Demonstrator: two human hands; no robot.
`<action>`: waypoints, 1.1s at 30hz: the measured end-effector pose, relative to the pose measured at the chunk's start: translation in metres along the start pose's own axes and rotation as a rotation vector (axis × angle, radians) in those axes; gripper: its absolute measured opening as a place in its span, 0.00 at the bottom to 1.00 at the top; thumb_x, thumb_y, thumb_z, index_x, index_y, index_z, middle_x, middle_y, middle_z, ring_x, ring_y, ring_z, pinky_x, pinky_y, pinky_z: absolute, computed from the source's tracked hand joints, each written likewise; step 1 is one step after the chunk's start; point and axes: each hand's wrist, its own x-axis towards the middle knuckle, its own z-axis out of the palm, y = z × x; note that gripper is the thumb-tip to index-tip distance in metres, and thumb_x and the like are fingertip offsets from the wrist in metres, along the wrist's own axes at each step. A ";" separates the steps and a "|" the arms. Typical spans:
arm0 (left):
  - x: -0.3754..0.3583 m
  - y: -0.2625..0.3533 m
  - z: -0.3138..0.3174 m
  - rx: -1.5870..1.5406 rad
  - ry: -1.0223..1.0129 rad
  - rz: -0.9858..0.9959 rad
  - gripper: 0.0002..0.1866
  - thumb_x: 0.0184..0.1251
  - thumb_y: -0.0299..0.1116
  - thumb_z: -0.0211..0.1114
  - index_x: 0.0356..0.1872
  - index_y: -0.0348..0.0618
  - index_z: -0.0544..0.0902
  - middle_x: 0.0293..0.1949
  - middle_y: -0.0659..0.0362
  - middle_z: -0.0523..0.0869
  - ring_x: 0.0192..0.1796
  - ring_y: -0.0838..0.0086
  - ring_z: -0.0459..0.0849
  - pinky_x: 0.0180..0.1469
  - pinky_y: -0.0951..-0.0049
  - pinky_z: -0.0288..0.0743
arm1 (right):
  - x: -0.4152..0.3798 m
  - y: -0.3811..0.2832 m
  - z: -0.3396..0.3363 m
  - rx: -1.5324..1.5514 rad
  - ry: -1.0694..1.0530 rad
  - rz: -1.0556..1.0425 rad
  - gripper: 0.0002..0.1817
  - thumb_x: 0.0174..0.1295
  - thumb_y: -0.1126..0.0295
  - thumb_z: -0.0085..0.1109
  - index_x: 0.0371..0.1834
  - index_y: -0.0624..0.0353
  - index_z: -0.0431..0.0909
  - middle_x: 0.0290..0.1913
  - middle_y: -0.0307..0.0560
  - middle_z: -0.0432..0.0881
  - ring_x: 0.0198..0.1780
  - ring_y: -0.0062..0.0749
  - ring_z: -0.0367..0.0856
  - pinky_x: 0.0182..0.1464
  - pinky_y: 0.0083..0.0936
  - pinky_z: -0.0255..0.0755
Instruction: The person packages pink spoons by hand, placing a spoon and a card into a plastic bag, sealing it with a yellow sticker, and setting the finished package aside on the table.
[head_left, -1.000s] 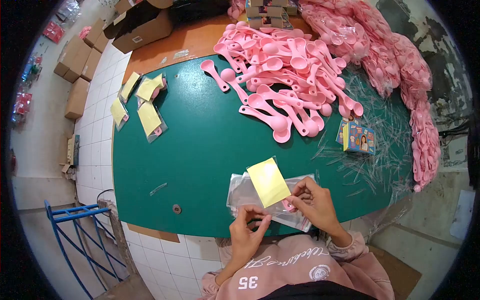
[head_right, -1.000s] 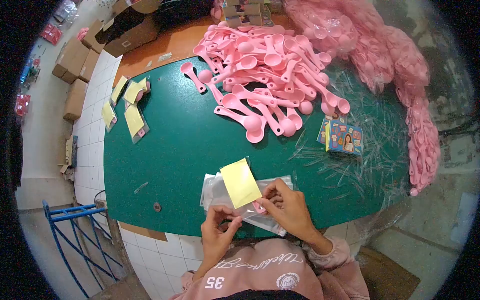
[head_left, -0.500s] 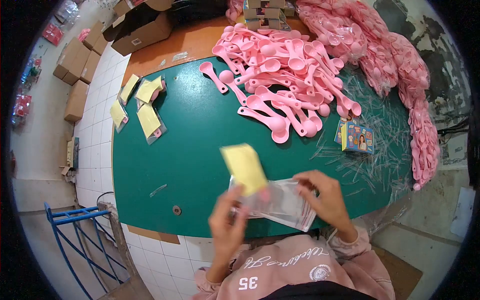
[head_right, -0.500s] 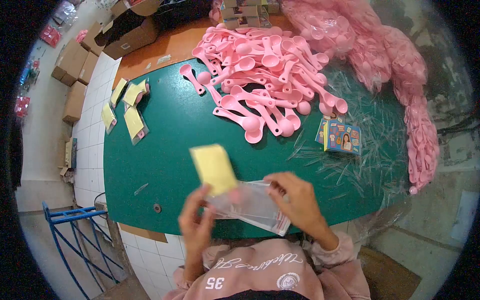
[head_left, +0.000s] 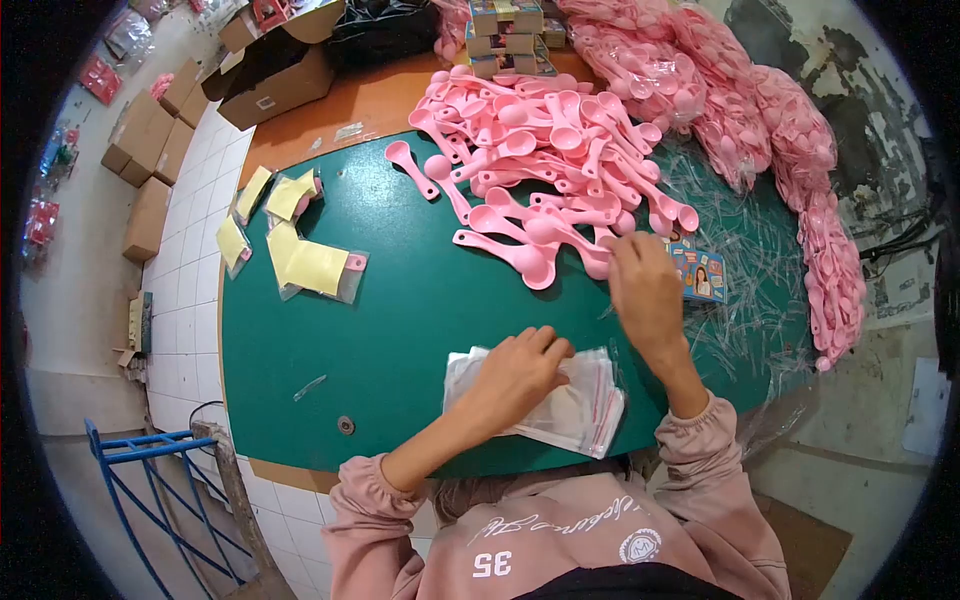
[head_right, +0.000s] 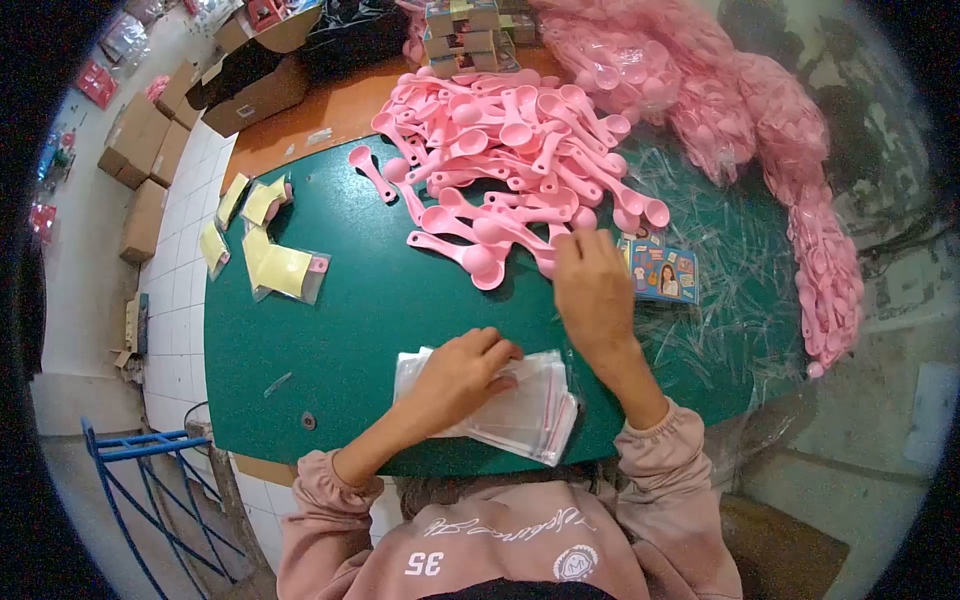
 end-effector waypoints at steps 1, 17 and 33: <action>0.002 -0.004 0.001 -0.003 -0.002 0.005 0.13 0.50 0.34 0.66 0.37 0.42 0.76 0.32 0.56 0.76 0.38 0.63 0.77 0.38 0.66 0.72 | -0.003 0.007 -0.004 -0.008 0.044 0.032 0.07 0.51 0.75 0.53 0.34 0.61 0.74 0.33 0.48 0.73 0.38 0.40 0.73 0.40 0.33 0.69; 0.003 -0.014 -0.014 -0.478 0.015 -0.161 0.09 0.50 0.27 0.65 0.31 0.40 0.74 0.26 0.56 0.81 0.27 0.66 0.81 0.31 0.70 0.73 | -0.049 0.006 -0.071 1.055 -0.071 0.112 0.12 0.47 0.87 0.55 0.35 0.64 0.72 0.38 0.48 0.74 0.36 0.24 0.74 0.40 0.17 0.70; -0.005 -0.003 -0.036 -0.692 0.135 -0.385 0.08 0.58 0.29 0.62 0.35 0.40 0.72 0.44 0.52 0.80 0.44 0.67 0.81 0.40 0.71 0.74 | -0.062 0.006 -0.074 0.588 -0.301 0.112 0.07 0.50 0.80 0.57 0.34 0.64 0.74 0.32 0.48 0.77 0.36 0.41 0.75 0.36 0.31 0.69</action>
